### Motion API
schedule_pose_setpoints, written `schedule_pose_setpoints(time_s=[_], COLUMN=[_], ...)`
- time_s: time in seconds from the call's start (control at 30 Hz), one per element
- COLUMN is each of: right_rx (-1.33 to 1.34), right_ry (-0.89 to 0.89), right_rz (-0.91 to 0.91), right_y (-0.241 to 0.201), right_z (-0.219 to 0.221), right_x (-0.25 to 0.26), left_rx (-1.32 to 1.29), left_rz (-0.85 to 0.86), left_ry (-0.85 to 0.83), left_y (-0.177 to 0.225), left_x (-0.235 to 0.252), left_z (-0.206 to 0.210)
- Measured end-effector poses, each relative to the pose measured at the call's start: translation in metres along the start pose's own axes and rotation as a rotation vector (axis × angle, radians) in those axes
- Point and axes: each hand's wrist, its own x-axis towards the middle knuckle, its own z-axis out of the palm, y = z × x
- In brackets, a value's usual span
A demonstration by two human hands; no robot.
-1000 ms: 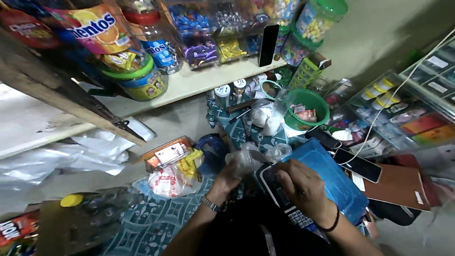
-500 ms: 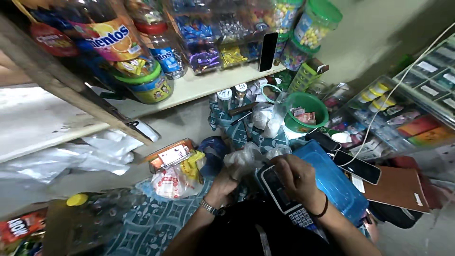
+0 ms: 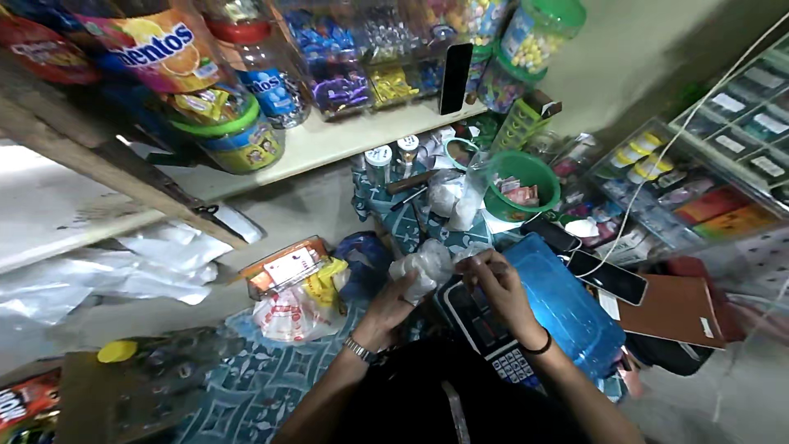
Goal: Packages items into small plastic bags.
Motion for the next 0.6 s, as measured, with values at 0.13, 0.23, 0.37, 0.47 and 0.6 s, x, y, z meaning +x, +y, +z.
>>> schedule_pose_setpoints(time_s=[0.13, 0.23, 0.37, 0.47, 0.6], right_rx=[-0.137, -0.115, -0.183, -0.225, -0.289], right_ry=[-0.012, 0.000, 0.022, 0.035, 0.092], right_rz=[0.042, 0.122, 0.139, 0.124, 0.145], right_y=[0.014, 0.018, 0.022, 0.020, 0.034], right_z=[-0.004, 0.003, 0.008, 0.011, 0.018], right_x=[-0.017, -0.033, -0.029, -0.014, 0.010], left_rx=[0.060, 0.020, -0.007, 0.166, 0.473], left_rz=[-0.091, -0.091, -0.046, -0.050, -0.013], left_ry=[0.050, 0.187, 0.167, 0.123, 0.060], left_y=[0.002, 0.001, -0.001, -0.001, -0.001], left_x=[0.009, 0.013, 0.023, 0.050, 0.093], left_z=[-0.003, -0.005, -0.016, -0.022, -0.023])
